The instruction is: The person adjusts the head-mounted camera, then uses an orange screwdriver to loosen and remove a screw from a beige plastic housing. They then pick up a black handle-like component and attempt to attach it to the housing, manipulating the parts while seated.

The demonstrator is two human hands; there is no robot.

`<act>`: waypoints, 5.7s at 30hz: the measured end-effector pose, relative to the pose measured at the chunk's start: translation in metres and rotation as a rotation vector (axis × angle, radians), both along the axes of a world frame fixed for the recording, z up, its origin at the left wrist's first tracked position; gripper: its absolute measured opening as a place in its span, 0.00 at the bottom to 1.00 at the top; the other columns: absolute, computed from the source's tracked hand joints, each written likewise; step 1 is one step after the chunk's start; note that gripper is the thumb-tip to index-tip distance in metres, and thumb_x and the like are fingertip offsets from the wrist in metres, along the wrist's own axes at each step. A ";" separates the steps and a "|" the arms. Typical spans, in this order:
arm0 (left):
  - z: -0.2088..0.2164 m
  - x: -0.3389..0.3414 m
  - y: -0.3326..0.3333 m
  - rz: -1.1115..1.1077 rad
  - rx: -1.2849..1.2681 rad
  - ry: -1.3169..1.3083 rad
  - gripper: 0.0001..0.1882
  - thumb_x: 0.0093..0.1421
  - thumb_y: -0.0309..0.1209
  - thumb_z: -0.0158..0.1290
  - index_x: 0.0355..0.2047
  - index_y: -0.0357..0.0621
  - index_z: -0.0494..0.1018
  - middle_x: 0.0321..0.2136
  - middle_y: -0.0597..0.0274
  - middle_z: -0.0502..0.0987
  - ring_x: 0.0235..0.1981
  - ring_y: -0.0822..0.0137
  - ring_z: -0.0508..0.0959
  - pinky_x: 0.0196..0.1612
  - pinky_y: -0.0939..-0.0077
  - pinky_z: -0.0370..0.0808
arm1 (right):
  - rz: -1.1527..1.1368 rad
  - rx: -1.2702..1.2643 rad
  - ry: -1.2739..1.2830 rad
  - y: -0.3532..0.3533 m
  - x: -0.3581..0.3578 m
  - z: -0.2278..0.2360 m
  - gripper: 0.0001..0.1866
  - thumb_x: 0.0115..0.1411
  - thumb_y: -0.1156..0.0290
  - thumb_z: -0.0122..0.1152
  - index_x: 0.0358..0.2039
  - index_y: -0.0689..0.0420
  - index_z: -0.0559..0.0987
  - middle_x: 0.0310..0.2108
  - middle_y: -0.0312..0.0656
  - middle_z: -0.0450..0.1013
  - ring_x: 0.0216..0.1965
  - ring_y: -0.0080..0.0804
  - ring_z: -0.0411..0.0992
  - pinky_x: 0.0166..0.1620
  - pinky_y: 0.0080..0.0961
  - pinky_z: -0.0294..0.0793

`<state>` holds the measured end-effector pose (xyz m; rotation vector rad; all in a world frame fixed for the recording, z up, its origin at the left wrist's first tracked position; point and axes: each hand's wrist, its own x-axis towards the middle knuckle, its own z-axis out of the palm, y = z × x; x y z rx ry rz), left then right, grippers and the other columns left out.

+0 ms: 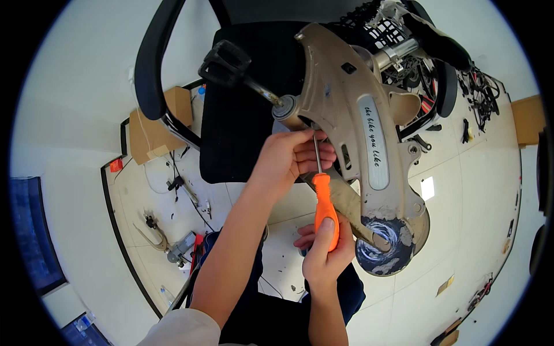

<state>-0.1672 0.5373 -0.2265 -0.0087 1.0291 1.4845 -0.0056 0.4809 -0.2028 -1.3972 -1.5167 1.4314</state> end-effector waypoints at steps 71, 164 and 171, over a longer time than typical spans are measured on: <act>-0.022 0.066 0.079 0.048 -0.173 0.426 0.15 0.57 0.35 0.63 0.39 0.38 0.74 0.29 0.64 0.76 0.28 0.74 0.77 0.32 0.84 0.75 | 0.306 0.207 0.024 0.079 0.083 -0.031 0.24 0.51 0.82 0.60 0.51 0.54 0.76 0.57 0.53 0.62 0.45 0.45 0.75 0.44 0.33 0.79; -0.051 -0.032 -0.022 0.014 0.001 0.062 0.12 0.57 0.31 0.63 0.35 0.33 0.77 0.28 0.58 0.79 0.27 0.66 0.81 0.32 0.75 0.80 | 0.002 -0.471 0.571 -0.024 -0.036 -0.039 0.30 0.67 0.53 0.46 0.55 0.71 0.64 0.26 0.47 0.71 0.15 0.32 0.69 0.12 0.23 0.63; -0.056 -0.032 -0.020 0.075 -0.063 0.126 0.17 0.58 0.35 0.62 0.39 0.33 0.76 0.28 0.59 0.78 0.24 0.66 0.81 0.26 0.77 0.79 | 0.024 -1.034 1.079 -0.011 -0.028 -0.049 0.37 0.70 0.46 0.34 0.59 0.72 0.63 0.18 0.39 0.65 0.08 0.19 0.56 0.10 0.16 0.54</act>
